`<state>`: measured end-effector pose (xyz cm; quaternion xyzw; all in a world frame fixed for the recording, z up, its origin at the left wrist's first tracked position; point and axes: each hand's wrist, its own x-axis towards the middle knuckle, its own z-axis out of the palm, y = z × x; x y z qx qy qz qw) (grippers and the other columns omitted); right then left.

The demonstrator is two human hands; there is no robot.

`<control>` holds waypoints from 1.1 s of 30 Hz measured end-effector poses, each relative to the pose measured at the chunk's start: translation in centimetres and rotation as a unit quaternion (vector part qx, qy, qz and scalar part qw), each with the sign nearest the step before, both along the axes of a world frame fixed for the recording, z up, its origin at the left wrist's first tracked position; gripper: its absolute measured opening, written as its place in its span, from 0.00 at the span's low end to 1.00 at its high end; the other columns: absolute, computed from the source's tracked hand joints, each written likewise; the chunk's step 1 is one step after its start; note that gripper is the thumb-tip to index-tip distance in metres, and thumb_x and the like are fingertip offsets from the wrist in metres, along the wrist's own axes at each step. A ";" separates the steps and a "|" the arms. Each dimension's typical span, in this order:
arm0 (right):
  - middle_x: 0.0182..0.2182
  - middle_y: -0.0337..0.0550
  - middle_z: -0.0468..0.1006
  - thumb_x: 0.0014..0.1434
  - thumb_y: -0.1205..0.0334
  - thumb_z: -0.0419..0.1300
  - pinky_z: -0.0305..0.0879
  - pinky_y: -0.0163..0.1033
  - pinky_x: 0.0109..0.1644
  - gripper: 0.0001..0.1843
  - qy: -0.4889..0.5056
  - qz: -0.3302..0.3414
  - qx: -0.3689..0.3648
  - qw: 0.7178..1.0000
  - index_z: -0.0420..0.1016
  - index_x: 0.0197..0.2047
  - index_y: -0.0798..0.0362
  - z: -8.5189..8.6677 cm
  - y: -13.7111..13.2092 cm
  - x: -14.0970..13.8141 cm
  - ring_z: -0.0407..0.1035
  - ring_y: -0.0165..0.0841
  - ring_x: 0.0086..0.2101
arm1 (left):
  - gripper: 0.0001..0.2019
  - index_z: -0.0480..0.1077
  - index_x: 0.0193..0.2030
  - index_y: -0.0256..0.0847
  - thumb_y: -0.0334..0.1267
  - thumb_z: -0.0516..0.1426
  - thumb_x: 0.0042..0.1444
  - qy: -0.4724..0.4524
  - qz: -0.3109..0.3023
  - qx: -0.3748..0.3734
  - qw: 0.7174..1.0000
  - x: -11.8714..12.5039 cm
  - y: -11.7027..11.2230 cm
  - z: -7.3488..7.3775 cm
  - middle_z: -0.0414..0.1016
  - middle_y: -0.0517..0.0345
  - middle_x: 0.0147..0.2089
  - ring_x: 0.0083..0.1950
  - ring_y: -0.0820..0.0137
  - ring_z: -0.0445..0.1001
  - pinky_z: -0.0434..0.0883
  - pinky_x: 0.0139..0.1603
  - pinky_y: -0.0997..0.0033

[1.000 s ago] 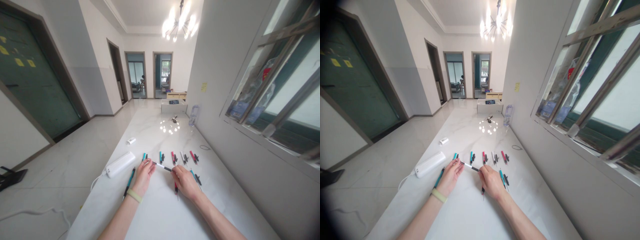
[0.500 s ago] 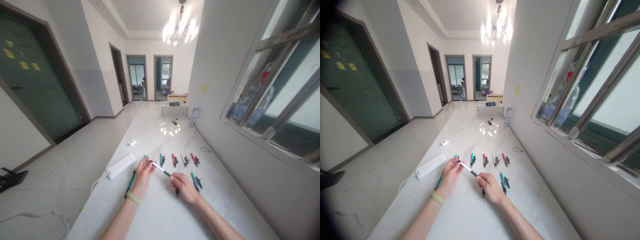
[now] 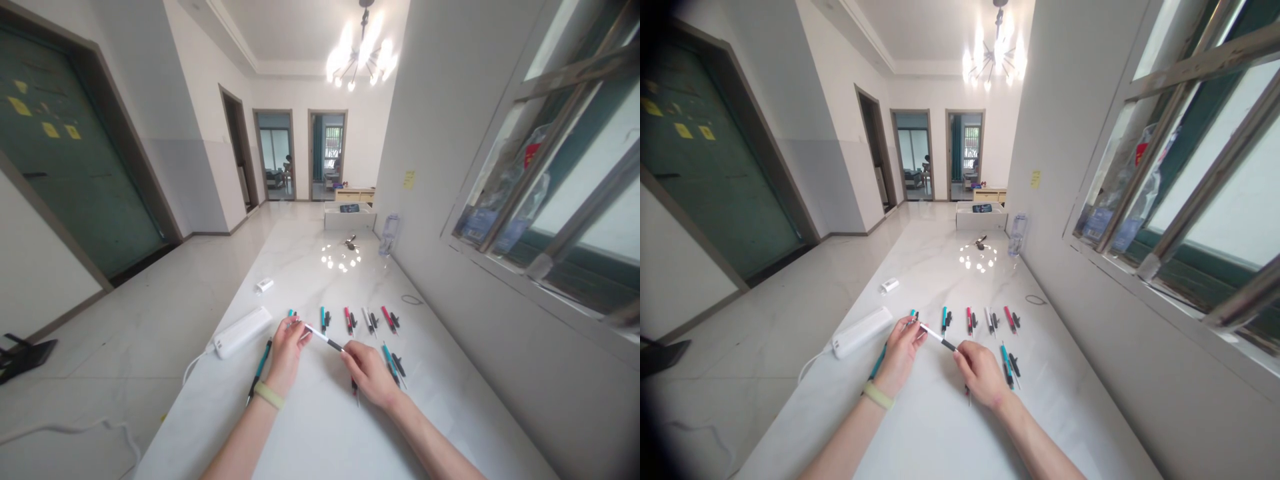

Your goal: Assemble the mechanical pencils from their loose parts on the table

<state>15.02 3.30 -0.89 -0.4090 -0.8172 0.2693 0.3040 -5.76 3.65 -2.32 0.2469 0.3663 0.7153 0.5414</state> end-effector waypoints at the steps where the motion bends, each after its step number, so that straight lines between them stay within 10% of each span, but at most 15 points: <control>1: 0.26 0.39 0.69 0.70 0.55 0.45 0.56 0.36 0.34 0.17 -0.012 0.001 0.013 1.000 0.64 0.31 0.52 0.0 0.0 0.0 0.62 0.32 0.28 | 0.16 0.68 0.42 0.40 0.39 0.67 0.49 0.001 0.001 0.000 1.000 0.0 0.0 0.0 0.74 0.58 0.39 0.42 0.71 0.76 0.73 0.44 0.71; 19: 0.21 0.34 0.60 0.69 0.47 0.44 0.55 0.34 0.29 0.23 0.119 0.003 -0.155 0.981 0.56 0.25 0.51 -0.3 0.0 -0.2 0.56 0.29 0.24 | 0.16 0.67 0.41 0.41 0.35 0.66 0.48 0.006 0.003 0.002 1.000 0.0 -0.1 0.3 0.75 0.58 0.37 0.43 0.70 0.77 0.73 0.49 0.68; 33: 0.20 0.33 0.60 0.69 0.53 0.46 0.51 0.34 0.29 0.22 0.025 0.034 -0.058 0.997 0.58 0.24 0.53 -0.1 -0.3 -0.4 0.55 0.27 0.23 | 0.30 0.58 0.57 0.49 0.39 0.66 0.50 0.017 -0.078 -0.012 0.997 1.6 -1.0 0.8 0.76 0.53 0.44 0.45 0.63 0.78 0.74 0.48 0.59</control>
